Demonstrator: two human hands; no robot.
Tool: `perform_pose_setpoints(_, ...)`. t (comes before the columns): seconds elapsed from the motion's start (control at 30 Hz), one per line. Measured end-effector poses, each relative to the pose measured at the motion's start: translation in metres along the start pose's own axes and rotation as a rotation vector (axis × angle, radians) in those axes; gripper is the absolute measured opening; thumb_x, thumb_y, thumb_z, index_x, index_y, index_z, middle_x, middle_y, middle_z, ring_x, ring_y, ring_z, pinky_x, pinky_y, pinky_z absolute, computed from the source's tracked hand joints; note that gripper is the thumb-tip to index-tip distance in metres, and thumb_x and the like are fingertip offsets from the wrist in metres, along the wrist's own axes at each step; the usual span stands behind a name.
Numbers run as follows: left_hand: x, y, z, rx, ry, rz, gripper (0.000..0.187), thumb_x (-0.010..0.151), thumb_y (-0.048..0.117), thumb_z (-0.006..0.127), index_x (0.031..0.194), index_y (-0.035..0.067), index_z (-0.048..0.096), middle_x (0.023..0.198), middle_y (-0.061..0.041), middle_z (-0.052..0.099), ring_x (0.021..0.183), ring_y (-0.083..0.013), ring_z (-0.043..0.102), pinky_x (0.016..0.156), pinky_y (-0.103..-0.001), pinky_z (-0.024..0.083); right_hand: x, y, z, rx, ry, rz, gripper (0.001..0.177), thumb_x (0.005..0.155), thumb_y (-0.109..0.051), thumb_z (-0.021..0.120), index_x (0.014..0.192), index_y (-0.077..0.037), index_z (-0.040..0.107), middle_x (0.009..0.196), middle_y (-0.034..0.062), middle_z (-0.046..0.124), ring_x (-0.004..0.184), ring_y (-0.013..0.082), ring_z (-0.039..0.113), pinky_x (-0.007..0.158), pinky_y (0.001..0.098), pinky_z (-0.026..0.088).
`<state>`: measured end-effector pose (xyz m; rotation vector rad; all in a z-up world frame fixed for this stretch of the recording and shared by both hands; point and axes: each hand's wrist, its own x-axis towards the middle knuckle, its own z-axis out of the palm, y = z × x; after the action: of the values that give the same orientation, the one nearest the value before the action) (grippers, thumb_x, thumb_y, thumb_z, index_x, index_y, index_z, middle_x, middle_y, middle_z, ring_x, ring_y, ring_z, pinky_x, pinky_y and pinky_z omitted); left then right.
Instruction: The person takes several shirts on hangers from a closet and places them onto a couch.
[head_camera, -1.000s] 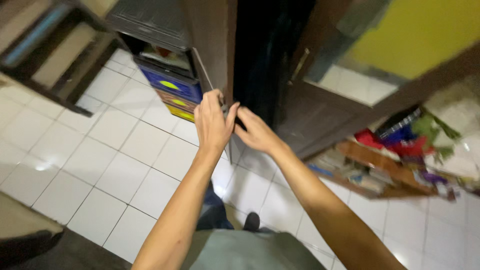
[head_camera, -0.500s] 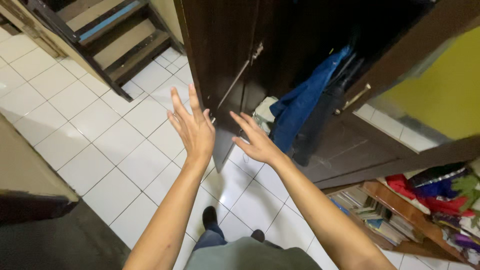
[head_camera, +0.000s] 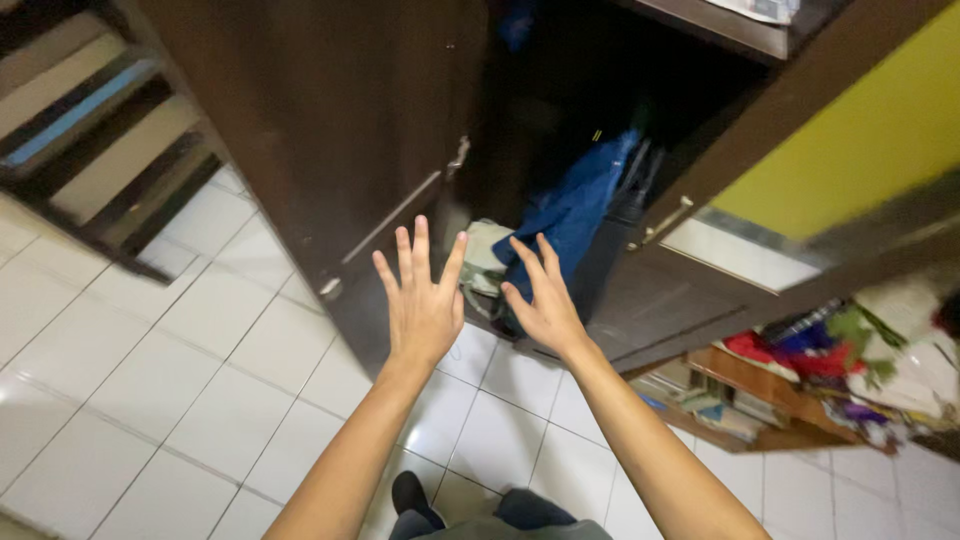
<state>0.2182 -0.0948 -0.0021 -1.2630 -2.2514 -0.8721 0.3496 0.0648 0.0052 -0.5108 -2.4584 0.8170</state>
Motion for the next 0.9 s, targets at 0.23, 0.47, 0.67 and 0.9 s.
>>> perform_pose_setpoints(0.23,0.046,0.017,0.038,-0.19,-0.154,0.085,0.069,0.084,0.015,0.066,0.15,0.013,0.049,0.164,-0.028,0.022,0.153,-0.0497,0.014,0.118,-0.073,0.007,0.024,0.011,-0.043,-0.109,0.237,0.121,0.066,0.092,-0.019,0.071,0.153,-0.016,0.045,0.165,0.0314,0.02,0.149,0.0495,0.032,0.117,0.0472,0.037)
perform_pose_setpoints(0.47,0.098,0.032,0.077,-0.194,-0.191,0.136,0.068,0.088,0.024,0.066,0.152,0.012,0.046,0.162,-0.028,0.024,0.152,-0.0488,0.017,0.118,-0.071,0.008,0.084,0.047,-0.064,-0.164,0.381,0.09,0.064,0.096,-0.02,0.069,0.155,-0.016,0.043,0.168,0.0315,0.017,0.15,0.0516,0.03,0.12,0.0494,0.034)
perform_pose_setpoints(0.67,0.159,0.043,0.108,-0.199,-0.146,0.177,0.065,0.095,0.03,0.064,0.154,0.013,0.044,0.163,-0.028,0.026,0.152,-0.0473,0.018,0.119,-0.071,0.01,0.132,0.075,-0.064,-0.161,0.411,0.089,0.07,0.095,-0.019,0.067,0.157,-0.012,0.037,0.165,0.0376,0.013,0.149,0.0541,0.027,0.119,0.0504,0.033)
perform_pose_setpoints(0.9,0.185,0.052,0.141,-0.245,-0.216,0.149,0.064,0.093,0.031,0.063,0.152,0.011,0.045,0.162,-0.03,0.023,0.151,-0.0496,0.017,0.118,-0.07,0.007,0.151,0.108,-0.055,-0.165,0.484,0.156,0.075,0.097,-0.014,0.059,0.16,-0.001,0.022,0.157,0.0464,0.026,0.127,0.058,0.049,0.099,0.0503,0.051)
